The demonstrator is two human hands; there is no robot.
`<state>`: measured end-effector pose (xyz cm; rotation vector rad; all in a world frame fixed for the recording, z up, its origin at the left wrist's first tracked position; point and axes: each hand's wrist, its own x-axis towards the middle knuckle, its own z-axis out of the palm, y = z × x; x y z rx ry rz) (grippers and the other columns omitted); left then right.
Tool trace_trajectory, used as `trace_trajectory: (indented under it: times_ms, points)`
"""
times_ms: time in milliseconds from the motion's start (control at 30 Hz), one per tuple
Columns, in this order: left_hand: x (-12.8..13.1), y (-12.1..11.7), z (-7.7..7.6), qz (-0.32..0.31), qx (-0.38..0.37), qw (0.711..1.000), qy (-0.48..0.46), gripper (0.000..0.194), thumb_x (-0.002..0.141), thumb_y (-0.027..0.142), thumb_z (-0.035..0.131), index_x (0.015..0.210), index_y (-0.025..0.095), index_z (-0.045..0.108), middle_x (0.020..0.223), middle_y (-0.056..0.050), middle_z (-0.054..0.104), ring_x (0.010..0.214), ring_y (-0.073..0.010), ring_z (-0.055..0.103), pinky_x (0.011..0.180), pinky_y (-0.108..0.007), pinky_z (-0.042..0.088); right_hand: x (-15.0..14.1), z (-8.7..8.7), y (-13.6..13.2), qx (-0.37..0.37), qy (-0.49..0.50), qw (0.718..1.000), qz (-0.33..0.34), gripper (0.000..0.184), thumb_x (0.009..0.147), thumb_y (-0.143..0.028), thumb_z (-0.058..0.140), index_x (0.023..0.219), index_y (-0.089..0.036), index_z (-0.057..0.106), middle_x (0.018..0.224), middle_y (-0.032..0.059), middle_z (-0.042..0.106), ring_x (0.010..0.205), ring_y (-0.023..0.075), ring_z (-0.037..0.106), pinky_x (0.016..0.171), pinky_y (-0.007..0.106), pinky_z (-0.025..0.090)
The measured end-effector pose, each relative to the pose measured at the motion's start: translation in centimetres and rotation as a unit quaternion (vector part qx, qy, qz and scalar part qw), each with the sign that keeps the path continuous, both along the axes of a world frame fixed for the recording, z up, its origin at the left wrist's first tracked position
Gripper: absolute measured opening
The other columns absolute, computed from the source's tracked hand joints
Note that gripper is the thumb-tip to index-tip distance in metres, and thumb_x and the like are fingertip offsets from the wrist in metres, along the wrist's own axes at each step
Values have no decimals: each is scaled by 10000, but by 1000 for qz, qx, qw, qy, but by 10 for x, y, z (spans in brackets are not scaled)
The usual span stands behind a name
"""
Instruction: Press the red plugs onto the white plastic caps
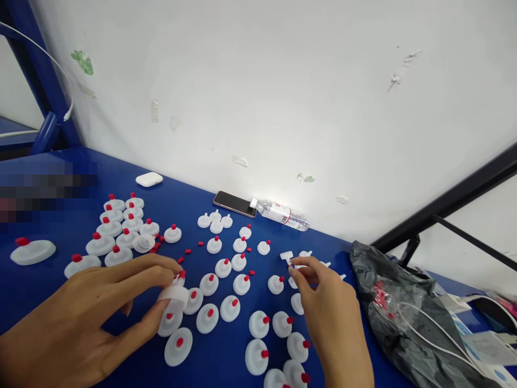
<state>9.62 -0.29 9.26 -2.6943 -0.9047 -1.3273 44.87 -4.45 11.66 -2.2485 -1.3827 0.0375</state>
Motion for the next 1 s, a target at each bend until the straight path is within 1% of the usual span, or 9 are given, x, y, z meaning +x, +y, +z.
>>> trace_trajectory:
  times_ms: [100,233,333,433,533,633,733,833,1000]
  points:
    - [2,1,1,26,6,1000,7,292,1162,181,459,1066,264,722,1103,-26,941,634,-118,834,552,-236,593,10,-8,4,-48,-18,998,28,372,998,-450,660,1179,-368,974,1067,19,991,1010,343,943,873,439,670]
    - [5,2,1,30,6,999,13,347,1182,202,435,1028,260,740,1077,-32,955,580,-122,801,539,-229,601,13,-13,7,-61,-30,996,58,404,1058,-312,627,1240,-324,988,1114,51,994,1094,337,938,977,431,677]
    - [4,3,2,13,-12,1000,9,361,1222,233,452,1033,269,758,1124,-23,944,653,-121,836,517,-201,584,21,-17,10,-65,-44,995,63,416,1096,-263,611,1254,-291,994,1209,91,997,1163,353,940,1021,432,682]
    - [1,4,0,8,-50,999,14,344,1261,286,484,1170,283,815,1207,-31,936,794,-150,896,560,-192,616,31,-20,12,-65,-57,994,61,418,1109,-244,613,1273,-288,995,1311,110,987,1238,361,936,1067,429,680]
    - [-1,4,-3,23,-58,998,23,359,1295,337,479,1388,321,825,1297,-29,941,922,-188,945,655,-204,692,37,-21,14,-66,-63,994,63,420,1112,-255,618,1302,-304,989,1301,100,989,1240,363,937,1084,436,681]
    - [0,4,-5,32,-37,999,21,393,1321,352,436,1482,338,793,1336,-21,942,958,-184,963,647,-192,702,39,-20,15,-70,-58,994,67,407,1101,-295,633,1312,-328,980,1227,76,995,1173,364,942,1056,451,685]
    - [0,5,-5,31,-14,999,21,391,1337,348,401,1508,358,752,1345,6,939,965,-178,969,658,-201,725,38,-17,17,-65,-51,994,72,426,1108,-354,600,1328,-340,965,1248,62,990,1182,368,931,1084,480,671]
    - [0,5,-5,37,5,999,23,369,1353,371,379,1504,375,716,1316,31,931,998,-183,972,710,-235,764,32,-11,19,-62,-45,995,69,447,1075,-415,581,1300,-338,959,1283,63,984,1166,386,920,1101,521,661]
    - [0,5,-5,33,5,999,18,350,1357,417,409,1430,365,748,1274,36,925,1008,-166,964,786,-238,780,10,-2,20,-41,-46,997,47,553,1021,-507,494,1255,-303,952,1236,115,976,1194,423,891,1130,574,642]
